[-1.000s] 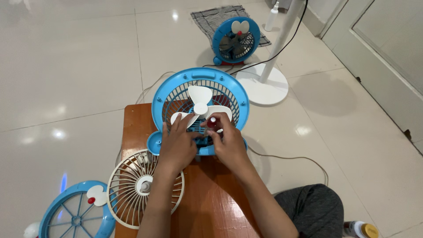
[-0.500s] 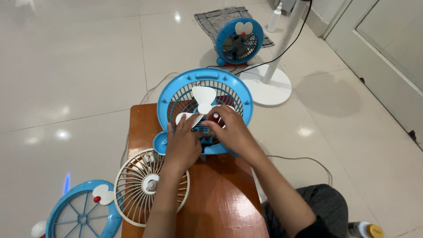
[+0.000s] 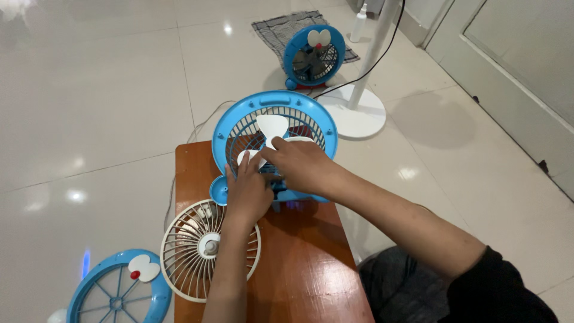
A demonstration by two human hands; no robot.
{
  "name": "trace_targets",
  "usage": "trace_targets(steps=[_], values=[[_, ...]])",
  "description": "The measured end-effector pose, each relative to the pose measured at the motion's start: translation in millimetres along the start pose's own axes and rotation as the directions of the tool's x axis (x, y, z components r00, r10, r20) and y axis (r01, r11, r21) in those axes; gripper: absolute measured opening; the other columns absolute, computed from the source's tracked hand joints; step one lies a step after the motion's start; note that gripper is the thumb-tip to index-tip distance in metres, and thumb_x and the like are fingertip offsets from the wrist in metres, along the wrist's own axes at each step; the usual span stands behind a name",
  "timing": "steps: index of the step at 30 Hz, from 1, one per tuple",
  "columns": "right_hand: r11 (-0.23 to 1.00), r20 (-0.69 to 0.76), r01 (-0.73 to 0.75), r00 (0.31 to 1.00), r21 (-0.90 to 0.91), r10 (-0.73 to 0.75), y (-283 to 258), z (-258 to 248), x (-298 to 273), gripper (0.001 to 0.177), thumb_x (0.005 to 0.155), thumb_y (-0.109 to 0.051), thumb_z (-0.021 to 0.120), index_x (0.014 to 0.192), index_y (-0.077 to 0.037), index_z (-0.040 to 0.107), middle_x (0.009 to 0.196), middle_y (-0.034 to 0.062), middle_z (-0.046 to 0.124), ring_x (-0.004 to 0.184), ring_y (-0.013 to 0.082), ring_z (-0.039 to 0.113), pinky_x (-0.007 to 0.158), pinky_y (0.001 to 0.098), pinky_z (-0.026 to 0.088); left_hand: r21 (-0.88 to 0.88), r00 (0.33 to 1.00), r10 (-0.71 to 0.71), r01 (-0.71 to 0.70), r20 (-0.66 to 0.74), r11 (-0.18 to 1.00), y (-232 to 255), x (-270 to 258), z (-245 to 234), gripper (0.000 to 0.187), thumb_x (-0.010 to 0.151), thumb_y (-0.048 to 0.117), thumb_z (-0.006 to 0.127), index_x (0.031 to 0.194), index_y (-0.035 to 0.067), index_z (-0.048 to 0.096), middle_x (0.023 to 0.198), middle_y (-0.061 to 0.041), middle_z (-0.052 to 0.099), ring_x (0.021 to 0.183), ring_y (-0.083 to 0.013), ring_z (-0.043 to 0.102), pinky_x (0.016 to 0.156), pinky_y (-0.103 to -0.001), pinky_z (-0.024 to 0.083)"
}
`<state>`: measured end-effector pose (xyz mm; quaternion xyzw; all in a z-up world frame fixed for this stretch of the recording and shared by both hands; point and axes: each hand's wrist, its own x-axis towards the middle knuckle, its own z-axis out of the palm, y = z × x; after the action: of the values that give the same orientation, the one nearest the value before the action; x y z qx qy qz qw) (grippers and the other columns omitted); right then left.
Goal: The person assembles a small blue fan by attaching the white fan blades to the motor hub and securing them with a red screw using a screwdriver. The fan cage and other components are placed on a wooden table.
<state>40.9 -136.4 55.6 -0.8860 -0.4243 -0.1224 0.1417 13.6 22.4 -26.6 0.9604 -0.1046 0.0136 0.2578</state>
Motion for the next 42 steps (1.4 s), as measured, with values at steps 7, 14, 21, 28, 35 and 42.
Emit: trace_targets(steps=[7,14,21,28,35,42], values=[[0.95,0.218,-0.27,0.928,-0.158,0.301,-7.3,-6.5,3.5,0.041,0.078,-0.013,0.071,0.114,0.001,0.056,0.087,0.0212,0.07,0.077,0.0397,0.071,0.062,0.05,0.056,-0.032,1.0,0.0,0.001,0.005,0.999,-6.4,0.6,2.8,0.04,0.085,0.006,0.056,0.109,0.026,0.082,0.16,0.0,0.036,0.154,-0.0309,0.018,0.122,-0.068,0.002],[0.981,0.071,-0.192,0.979,-0.03,0.194,-5.9,3.7,-0.3,0.037,0.085,-0.016,0.071,0.111,0.003,0.054,0.092,0.0217,0.068,0.077,0.0428,0.069,0.062,0.0514,0.055,-0.036,1.0,0.0,0.0,0.004,0.999,-3.8,-0.5,0.3,0.041,0.085,0.006,0.055,0.109,0.025,0.082,0.16,0.001,0.036,0.154,-0.0308,0.02,0.122,-0.067,0.001],[0.963,-0.099,-0.089,0.988,0.256,0.118,2.2,7.9,-10.4,0.026,0.085,-0.005,0.069,0.109,-0.003,0.058,0.102,0.0157,0.063,0.091,0.0385,0.068,0.074,0.0464,0.053,-0.018,1.0,0.009,-0.009,-0.001,1.0,-2.4,-0.4,-2.2,0.039,0.085,0.006,0.056,0.111,0.021,0.081,0.161,0.0,0.035,0.154,-0.0312,0.02,0.121,-0.067,0.002],[0.765,-0.06,-0.292,0.917,0.574,0.395,3.3,26.8,-20.2,0.035,0.092,-0.012,0.065,0.126,-0.012,0.067,0.103,0.011,0.068,0.089,0.0265,0.069,0.081,0.0359,0.054,-0.031,1.0,0.007,-0.006,0.015,0.999,-5.5,0.1,-1.4,0.04,0.086,0.006,0.056,0.112,0.025,0.081,0.161,0.0,0.034,0.155,-0.0318,0.019,0.121,-0.068,0.002],[0.811,-0.268,-0.203,0.876,0.549,0.401,3.5,53.7,-29.6,0.033,0.092,-0.012,0.074,0.122,-0.005,0.064,0.11,0.0166,0.072,0.096,0.0295,0.073,0.081,0.0365,0.059,0.023,0.998,0.015,-0.016,0.065,1.0,-4.8,1.0,-0.4,0.045,0.086,0.007,0.054,0.117,0.028,0.078,0.163,-0.002,0.03,0.155,-0.0319,0.016,0.12,-0.069,0.0],[0.724,-0.173,-0.362,0.817,0.587,0.549,-22.6,51.8,-39.3,0.034,0.093,-0.001,0.057,0.127,-0.006,0.052,0.108,0.0131,0.075,0.103,0.031,0.074,0.082,0.04,0.057,0.021,0.996,0.003,-0.004,0.092,1.0,-13.2,3.3,6.0,0.047,0.087,0.005,0.053,0.119,0.029,0.077,0.165,-0.002,0.028,0.156,-0.0322,0.013,0.12,-0.071,-0.003]])
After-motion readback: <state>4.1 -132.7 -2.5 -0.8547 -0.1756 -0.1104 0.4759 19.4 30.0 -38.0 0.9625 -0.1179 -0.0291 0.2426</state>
